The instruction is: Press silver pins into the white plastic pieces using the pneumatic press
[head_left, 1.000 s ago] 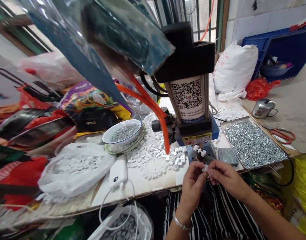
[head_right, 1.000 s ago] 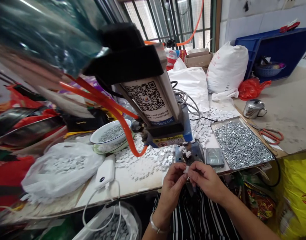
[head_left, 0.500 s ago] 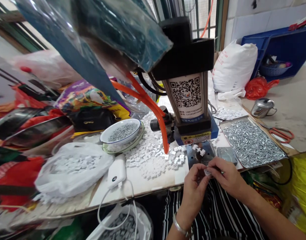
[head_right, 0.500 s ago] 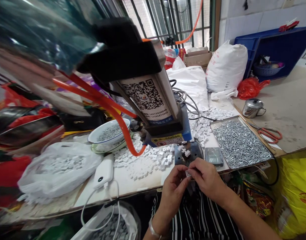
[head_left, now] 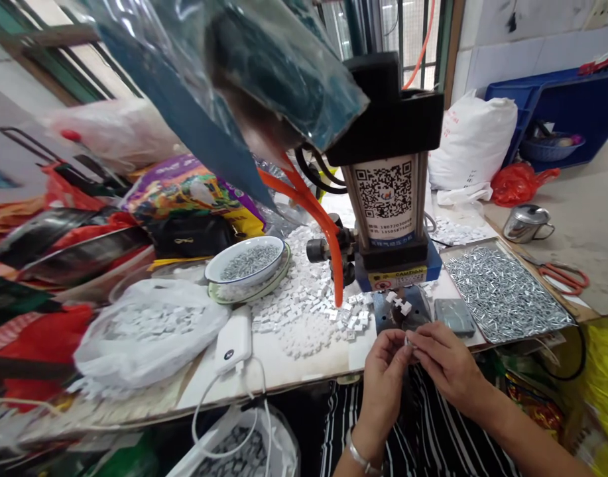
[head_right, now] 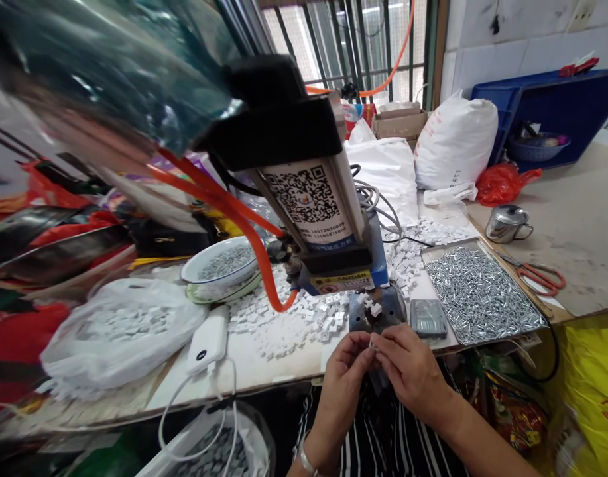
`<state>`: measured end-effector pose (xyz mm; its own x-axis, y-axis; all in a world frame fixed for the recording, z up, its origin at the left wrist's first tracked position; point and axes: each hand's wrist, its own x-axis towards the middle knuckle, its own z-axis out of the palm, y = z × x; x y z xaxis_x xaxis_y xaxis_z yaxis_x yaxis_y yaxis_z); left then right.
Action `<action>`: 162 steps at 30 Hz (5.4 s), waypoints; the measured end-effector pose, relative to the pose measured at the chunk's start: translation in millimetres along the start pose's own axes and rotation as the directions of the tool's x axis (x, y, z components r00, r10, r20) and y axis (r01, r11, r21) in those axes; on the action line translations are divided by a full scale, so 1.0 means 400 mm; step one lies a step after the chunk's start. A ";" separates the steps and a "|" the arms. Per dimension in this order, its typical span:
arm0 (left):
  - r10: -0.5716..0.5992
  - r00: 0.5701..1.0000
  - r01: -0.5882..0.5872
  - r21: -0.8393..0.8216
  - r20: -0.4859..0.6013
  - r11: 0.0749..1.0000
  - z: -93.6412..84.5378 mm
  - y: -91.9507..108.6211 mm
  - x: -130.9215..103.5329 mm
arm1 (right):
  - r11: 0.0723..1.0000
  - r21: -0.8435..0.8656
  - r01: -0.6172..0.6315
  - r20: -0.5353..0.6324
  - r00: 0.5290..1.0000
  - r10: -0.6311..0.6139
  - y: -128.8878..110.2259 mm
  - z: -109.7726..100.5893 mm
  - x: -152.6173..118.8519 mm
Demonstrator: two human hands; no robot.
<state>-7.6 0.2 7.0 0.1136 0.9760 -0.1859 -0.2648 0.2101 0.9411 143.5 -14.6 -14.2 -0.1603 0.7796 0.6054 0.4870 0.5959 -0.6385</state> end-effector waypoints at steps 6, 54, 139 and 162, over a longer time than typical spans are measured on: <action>-0.039 0.989 0.029 0.070 0.145 0.997 -0.021 0.006 0.010 | 0.987 0.103 -0.124 0.047 0.992 0.119 0.001 -0.003 -0.004; 0.248 0.964 -0.242 -0.071 0.093 0.968 -0.037 -0.045 0.216 | 0.993 -0.116 -0.035 0.039 0.998 0.040 0.101 0.032 0.167; 0.317 0.938 -0.319 0.010 -0.138 0.948 -0.096 -0.019 0.136 | 0.970 -0.243 -0.010 -0.037 0.999 0.001 0.097 0.064 0.117; 0.201 0.972 -0.198 -0.036 0.126 0.980 -0.030 -0.034 0.223 | 0.935 -0.319 -0.155 -0.078 0.987 0.137 0.162 -0.057 -0.017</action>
<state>-5.4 85.1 -25.9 0.1777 0.9831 0.0436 -0.3168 0.0152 0.9484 195.8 14.2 -48.8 -0.0245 0.8365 0.5474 0.7540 0.3750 -0.5393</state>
